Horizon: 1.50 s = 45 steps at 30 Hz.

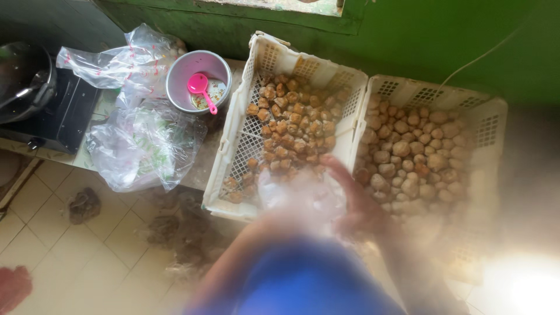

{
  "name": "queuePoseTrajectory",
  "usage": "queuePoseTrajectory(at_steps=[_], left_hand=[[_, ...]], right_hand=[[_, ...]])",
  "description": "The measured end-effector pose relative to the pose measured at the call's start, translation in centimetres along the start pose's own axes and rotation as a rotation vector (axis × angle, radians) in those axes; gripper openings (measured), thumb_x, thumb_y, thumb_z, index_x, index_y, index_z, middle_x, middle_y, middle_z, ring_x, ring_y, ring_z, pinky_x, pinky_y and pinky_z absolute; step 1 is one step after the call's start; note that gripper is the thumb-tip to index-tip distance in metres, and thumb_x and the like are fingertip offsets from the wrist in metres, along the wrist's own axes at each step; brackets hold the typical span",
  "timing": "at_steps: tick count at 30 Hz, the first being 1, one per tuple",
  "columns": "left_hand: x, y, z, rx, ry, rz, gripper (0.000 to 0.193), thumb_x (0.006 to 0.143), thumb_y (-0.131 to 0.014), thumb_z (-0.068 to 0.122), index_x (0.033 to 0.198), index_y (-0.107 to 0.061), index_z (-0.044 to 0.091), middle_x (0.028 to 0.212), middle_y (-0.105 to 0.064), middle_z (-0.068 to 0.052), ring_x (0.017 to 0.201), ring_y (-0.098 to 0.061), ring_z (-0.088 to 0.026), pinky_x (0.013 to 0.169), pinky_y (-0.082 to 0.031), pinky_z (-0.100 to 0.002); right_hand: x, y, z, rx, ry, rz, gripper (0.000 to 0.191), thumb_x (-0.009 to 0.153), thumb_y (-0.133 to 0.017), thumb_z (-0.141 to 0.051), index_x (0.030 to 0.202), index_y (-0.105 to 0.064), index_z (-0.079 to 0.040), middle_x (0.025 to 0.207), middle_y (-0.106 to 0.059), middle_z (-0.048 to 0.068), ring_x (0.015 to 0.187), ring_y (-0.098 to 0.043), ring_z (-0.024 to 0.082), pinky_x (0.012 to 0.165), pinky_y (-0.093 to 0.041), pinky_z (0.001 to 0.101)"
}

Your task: The person holds open a clear plastic bag and places fried round food items one at a time from a plastic crate into the bag, occasionally reaching into a second crate of lighter items. They continue filling the bag and finally lift and tie the filled bag closed.

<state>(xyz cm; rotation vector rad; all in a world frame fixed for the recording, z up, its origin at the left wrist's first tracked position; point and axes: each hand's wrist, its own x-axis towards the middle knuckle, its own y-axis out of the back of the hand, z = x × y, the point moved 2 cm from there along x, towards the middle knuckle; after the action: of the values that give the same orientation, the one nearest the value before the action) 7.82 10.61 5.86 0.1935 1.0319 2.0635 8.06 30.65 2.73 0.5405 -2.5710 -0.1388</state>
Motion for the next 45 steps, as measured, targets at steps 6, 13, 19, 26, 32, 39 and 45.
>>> queuePoseTrajectory(at_steps=[6, 13, 19, 26, 32, 39, 45], left_hand=[[-3.2, 6.0, -4.0, -0.523, -0.162, 0.125, 0.041, 0.096, -0.051, 0.022, 0.136, -0.061, 0.015, 0.119, -0.073, -0.014, 0.107, -0.070, -0.031, 0.094, -0.055, -0.042], [-2.1, 8.1, -8.9, -0.140, -0.126, 0.278, 0.044, 0.095, -0.051, 0.018, 0.137, -0.063, 0.016, 0.111, -0.075, -0.015, 0.094, -0.074, -0.031, 0.082, -0.057, -0.041], [-1.3, 6.4, -12.0, -0.047, 0.040, 0.201, 0.038, 0.095, -0.056, 0.028, 0.126, -0.071, 0.012, 0.089, -0.075, -0.016, 0.080, -0.071, -0.034, 0.072, -0.054, -0.045], [-0.6, 7.0, -13.5, -0.479, -0.170, 0.750, 0.039, 0.096, -0.068, 0.016, 0.129, -0.062, -0.004, 0.115, -0.065, -0.022, 0.107, -0.063, -0.035, 0.094, -0.050, -0.040], [-5.7, 3.8, -10.4, -0.261, 0.061, 0.477, 0.034, 0.095, -0.068, 0.025, 0.123, -0.066, 0.006, 0.122, -0.070, -0.017, 0.105, -0.067, -0.032, 0.095, -0.053, -0.043], [-3.4, 1.8, -9.1, -0.002, -0.083, 0.638, 0.026, 0.096, -0.058, 0.024, 0.116, -0.061, 0.008, 0.115, -0.065, -0.017, 0.108, -0.063, -0.032, 0.092, -0.052, -0.045], [-3.9, 0.3, -12.4, -1.578, 0.471, 0.669, 0.007, 0.099, -0.055, 0.012, 0.104, -0.054, 0.008, 0.094, -0.060, -0.008, 0.082, -0.059, -0.020, 0.070, -0.055, -0.037]], right_hand=[[0.4, -4.6, 2.6, 0.645, -0.477, -0.181, 0.080, 0.092, -0.077, -0.013, 0.158, -0.031, -0.010, 0.105, -0.073, 0.010, 0.087, -0.071, 0.017, 0.079, -0.063, 0.0303], [-0.4, -7.0, 3.2, 0.239, -0.398, -0.101, 0.031, 0.102, -0.071, -0.016, 0.126, -0.065, 0.004, 0.110, -0.064, 0.007, 0.103, -0.058, 0.015, 0.091, -0.048, 0.0276], [0.6, -10.2, 2.2, 0.265, -0.748, 0.247, 0.041, 0.095, -0.070, -0.021, 0.131, -0.064, -0.003, 0.109, -0.071, 0.008, 0.097, -0.066, 0.014, 0.088, -0.056, 0.0282], [-1.8, -12.6, 5.7, 0.760, -0.899, 0.945, 0.029, 0.097, -0.066, -0.015, 0.126, -0.069, -0.010, 0.093, -0.070, -0.001, 0.071, -0.061, 0.007, 0.062, -0.046, 0.0228], [0.9, -12.6, 7.0, 0.330, -0.753, 0.532, 0.014, 0.092, -0.068, -0.011, 0.105, -0.067, -0.009, 0.094, -0.071, 0.004, 0.081, -0.066, 0.012, 0.073, -0.056, 0.0272], [4.3, -14.2, 6.9, -0.118, -0.821, 0.297, 0.006, 0.098, -0.060, -0.014, 0.103, -0.064, -0.013, 0.098, -0.070, 0.006, 0.092, -0.066, 0.012, 0.084, -0.053, 0.0291], [6.0, -9.2, 6.7, 0.480, -0.832, 0.606, 0.013, 0.094, -0.066, -0.010, 0.101, -0.055, -0.006, 0.096, -0.067, 0.013, 0.087, -0.067, 0.022, 0.081, -0.058, 0.0336]])
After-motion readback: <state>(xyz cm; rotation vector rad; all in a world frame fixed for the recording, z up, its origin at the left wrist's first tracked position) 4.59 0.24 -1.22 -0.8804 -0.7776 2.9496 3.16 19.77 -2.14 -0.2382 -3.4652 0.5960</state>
